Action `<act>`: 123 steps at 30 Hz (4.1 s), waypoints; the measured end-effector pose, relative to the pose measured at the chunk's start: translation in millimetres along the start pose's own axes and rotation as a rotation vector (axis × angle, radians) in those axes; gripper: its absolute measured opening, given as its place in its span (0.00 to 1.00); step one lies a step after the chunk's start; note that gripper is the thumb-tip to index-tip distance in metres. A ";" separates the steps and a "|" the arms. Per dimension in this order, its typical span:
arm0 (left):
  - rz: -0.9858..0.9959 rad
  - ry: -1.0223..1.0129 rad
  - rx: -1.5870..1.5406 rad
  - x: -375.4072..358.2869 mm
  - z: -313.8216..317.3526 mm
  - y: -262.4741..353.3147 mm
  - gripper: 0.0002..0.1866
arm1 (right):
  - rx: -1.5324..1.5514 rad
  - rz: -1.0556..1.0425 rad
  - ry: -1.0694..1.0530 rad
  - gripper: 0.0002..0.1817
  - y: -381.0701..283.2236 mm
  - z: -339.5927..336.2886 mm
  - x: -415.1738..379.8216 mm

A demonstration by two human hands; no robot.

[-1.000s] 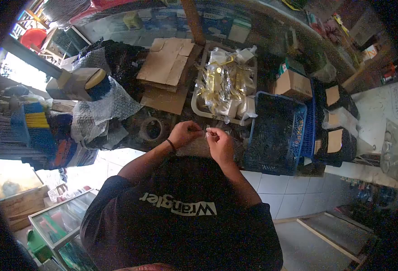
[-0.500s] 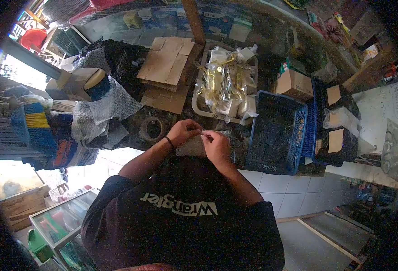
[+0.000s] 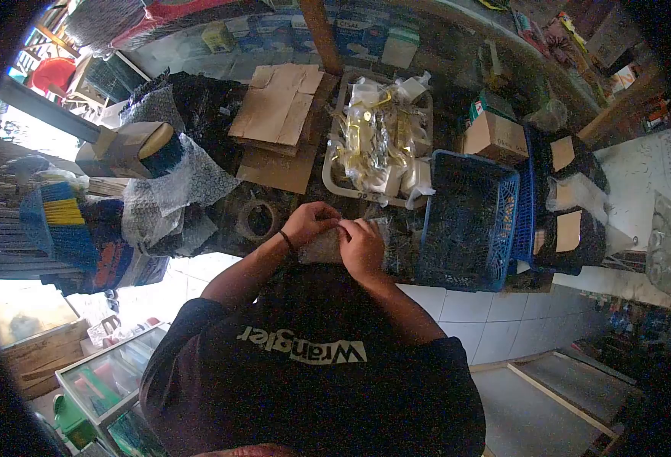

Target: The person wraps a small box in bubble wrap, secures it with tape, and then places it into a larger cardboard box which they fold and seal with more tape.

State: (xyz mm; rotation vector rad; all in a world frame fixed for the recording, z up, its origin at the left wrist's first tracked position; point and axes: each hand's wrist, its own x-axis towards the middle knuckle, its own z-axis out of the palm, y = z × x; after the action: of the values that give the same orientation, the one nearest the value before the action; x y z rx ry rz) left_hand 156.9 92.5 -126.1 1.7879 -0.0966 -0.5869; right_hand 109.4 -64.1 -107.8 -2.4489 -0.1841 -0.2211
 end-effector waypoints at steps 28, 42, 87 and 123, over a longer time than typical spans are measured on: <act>0.031 -0.009 0.007 6.0 2.0 -9.8 0.11 | -0.031 0.049 0.103 0.14 -1.0 -1.2 -1.6; 0.144 0.060 0.033 0.4 7.5 -12.3 0.12 | -0.030 0.080 0.064 0.18 9.3 -2.1 2.9; 0.608 0.254 0.714 -23.4 28.5 6.3 0.10 | 0.178 -0.019 -0.014 0.11 30.8 -19.1 -4.2; 0.383 0.218 0.699 -23.6 30.0 1.1 0.21 | 0.154 -0.075 -0.022 0.21 29.5 -20.3 -4.3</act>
State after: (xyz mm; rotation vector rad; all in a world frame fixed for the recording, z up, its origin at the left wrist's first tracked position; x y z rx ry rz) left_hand 123.6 74.2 -122.5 2.4114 -0.5341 -0.0672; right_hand 108.5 -100.0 -111.1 -2.2940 -0.2922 -0.2050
